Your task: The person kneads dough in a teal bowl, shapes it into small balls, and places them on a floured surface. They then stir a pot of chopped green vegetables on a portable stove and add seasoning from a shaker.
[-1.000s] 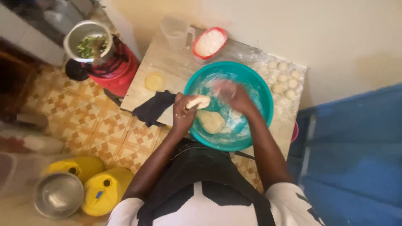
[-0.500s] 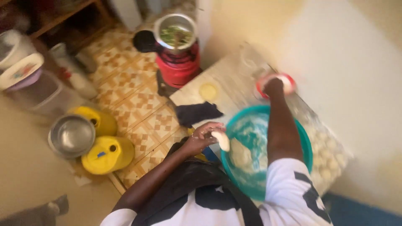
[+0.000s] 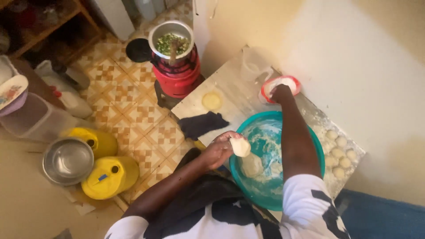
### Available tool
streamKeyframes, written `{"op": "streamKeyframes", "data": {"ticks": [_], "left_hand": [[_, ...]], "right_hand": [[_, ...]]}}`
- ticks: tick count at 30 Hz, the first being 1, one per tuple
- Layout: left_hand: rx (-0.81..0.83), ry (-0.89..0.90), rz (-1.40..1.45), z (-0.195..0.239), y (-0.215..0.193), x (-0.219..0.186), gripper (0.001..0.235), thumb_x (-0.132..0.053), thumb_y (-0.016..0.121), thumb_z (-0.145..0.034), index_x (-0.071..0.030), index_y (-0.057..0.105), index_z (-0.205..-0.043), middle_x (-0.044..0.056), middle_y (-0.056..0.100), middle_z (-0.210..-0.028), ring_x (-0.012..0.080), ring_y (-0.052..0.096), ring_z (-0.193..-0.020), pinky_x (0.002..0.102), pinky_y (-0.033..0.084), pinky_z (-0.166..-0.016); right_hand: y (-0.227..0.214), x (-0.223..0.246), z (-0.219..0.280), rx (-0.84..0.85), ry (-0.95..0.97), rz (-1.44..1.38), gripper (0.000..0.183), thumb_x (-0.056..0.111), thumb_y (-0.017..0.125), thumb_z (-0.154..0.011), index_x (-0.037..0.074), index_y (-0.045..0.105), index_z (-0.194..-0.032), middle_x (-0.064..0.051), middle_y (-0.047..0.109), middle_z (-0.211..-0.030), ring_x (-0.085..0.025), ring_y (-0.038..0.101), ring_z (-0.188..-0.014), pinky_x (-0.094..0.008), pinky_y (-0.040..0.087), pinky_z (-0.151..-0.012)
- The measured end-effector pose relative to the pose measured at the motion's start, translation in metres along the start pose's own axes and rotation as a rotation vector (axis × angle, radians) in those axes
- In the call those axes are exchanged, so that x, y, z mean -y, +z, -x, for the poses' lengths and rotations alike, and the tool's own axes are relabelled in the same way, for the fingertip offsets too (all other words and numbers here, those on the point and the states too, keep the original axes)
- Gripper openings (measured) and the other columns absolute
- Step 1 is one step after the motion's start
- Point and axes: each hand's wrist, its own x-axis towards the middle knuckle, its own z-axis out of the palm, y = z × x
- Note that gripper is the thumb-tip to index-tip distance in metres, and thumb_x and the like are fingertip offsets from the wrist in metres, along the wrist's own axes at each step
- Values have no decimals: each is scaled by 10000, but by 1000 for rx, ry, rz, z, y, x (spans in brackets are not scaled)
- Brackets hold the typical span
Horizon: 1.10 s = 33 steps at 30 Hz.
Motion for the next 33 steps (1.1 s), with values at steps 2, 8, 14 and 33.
{"op": "streamKeyframes", "data": {"ticks": [2, 8, 14, 33], "left_hand": [[15, -99, 145, -3, -8, 8, 281, -61, 482, -738, -5, 541, -1007, 167, 580, -1067, 254, 597, -945, 375, 490, -824], [-43, 3, -46, 5, 1, 23, 164, 33, 563, -789, -13, 571, -946, 117, 558, -1095, 191, 582, -972, 314, 482, -823], [-159, -165, -133, -2, 26, 34, 552, 28, 753, -645, -72, 497, -1124, 68, 601, -967, 194, 637, -843, 335, 544, -752], [-386, -424, 33, -64, -18, 156, 267, -58, 525, -865, -127, 521, -1123, 94, 513, -1075, 267, 499, -1088, 427, 306, -1089]], "right_hand": [[18, 7, -18, -35, 143, -416, 298, 317, 544, -741, 95, 676, -891, -69, 657, -947, -215, 643, -939, -342, 497, -833], [39, -14, -21, -457, 466, -835, 179, 162, 569, -681, 296, 674, -735, 80, 654, -762, -149, 645, -838, -268, 491, -771], [-89, -30, 144, -735, 626, -1592, 228, 105, 793, -665, 169, 701, -864, -21, 654, -768, -136, 636, -702, -275, 531, -586], [-134, 60, 358, -829, 695, -1479, 269, 50, 648, -714, 187, 699, -940, -19, 677, -887, -221, 640, -854, -332, 503, -784]]}}
